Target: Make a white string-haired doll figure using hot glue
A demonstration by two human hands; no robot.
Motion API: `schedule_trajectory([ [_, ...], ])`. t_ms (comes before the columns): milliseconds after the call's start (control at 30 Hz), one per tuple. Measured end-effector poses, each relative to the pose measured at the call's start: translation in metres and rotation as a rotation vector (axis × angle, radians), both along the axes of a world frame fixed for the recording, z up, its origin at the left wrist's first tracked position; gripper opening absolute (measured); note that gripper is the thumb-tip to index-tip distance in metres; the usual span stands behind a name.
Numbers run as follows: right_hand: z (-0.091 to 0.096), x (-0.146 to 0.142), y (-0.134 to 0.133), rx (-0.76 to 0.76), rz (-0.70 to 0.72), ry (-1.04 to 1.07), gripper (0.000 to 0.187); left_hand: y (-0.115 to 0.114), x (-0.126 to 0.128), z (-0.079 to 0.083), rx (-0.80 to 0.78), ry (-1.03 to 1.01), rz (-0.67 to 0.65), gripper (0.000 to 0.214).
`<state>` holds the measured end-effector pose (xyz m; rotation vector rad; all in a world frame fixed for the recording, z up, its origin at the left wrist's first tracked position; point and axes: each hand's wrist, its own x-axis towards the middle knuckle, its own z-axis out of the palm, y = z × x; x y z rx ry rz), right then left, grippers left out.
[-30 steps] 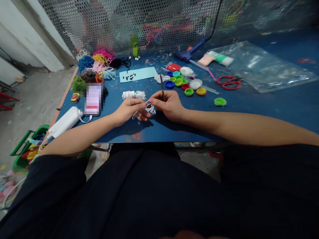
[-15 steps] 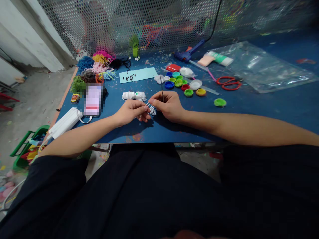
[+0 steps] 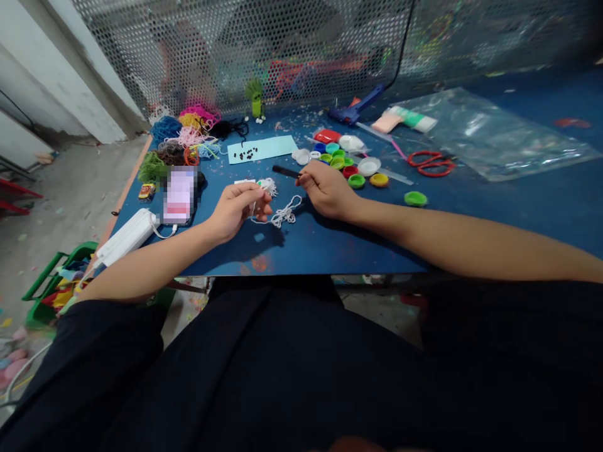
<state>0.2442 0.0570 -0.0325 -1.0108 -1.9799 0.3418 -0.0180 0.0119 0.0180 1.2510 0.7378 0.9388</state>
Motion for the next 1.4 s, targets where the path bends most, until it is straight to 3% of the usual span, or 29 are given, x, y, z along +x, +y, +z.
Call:
schedule_trajectory([
  [100, -0.003, 0.009, 0.008, 0.086, 0.004, -0.167, 0.059, 0.001, 0.000, 0.002, 0.011, 0.001, 0.019, 0.019],
  [267, -0.003, 0.005, 0.003, 0.146, 0.036, -0.248, 0.058, 0.001, 0.001, 0.002, 0.015, 0.086, 0.028, 0.021],
  [667, 0.008, -0.007, -0.014, 0.052, 0.173, -0.061, 0.062, 0.005, 0.001, -0.004, 0.012, 0.098, -0.042, 0.024],
  [867, 0.013, -0.023, -0.035, -0.061, 0.293, 0.001, 0.061, 0.003, 0.005, -0.008, 0.151, 0.240, -0.160, 0.030],
  [967, 0.014, -0.028, -0.042, -0.126, 0.306, 0.041, 0.065, -0.001, 0.008, -0.008, 0.234, 0.237, -0.088, 0.031],
  [1033, 0.014, -0.028, -0.041, -0.161, 0.244, 0.149, 0.067, -0.004, 0.009, -0.005, 0.285, 0.232, -0.030, 0.031],
  [1133, 0.014, -0.026, -0.030, -0.249, 0.090, 0.457, 0.069, -0.006, 0.008, -0.001, 0.349, 0.273, -0.044, 0.028],
  [1200, 0.014, -0.024, -0.025, -0.321, 0.084, 0.598, 0.069, -0.006, 0.008, 0.000, 0.347, 0.297, -0.053, 0.027],
  [1300, 0.017, -0.026, -0.031, -0.434, 0.211, 0.568, 0.067, -0.005, 0.007, -0.002, 0.317, 0.343, -0.049, 0.027],
  [1400, 0.022, -0.035, -0.048, -0.481, 0.245, 0.466, 0.068, -0.005, 0.007, -0.004, 0.340, 0.394, -0.054, 0.027],
])
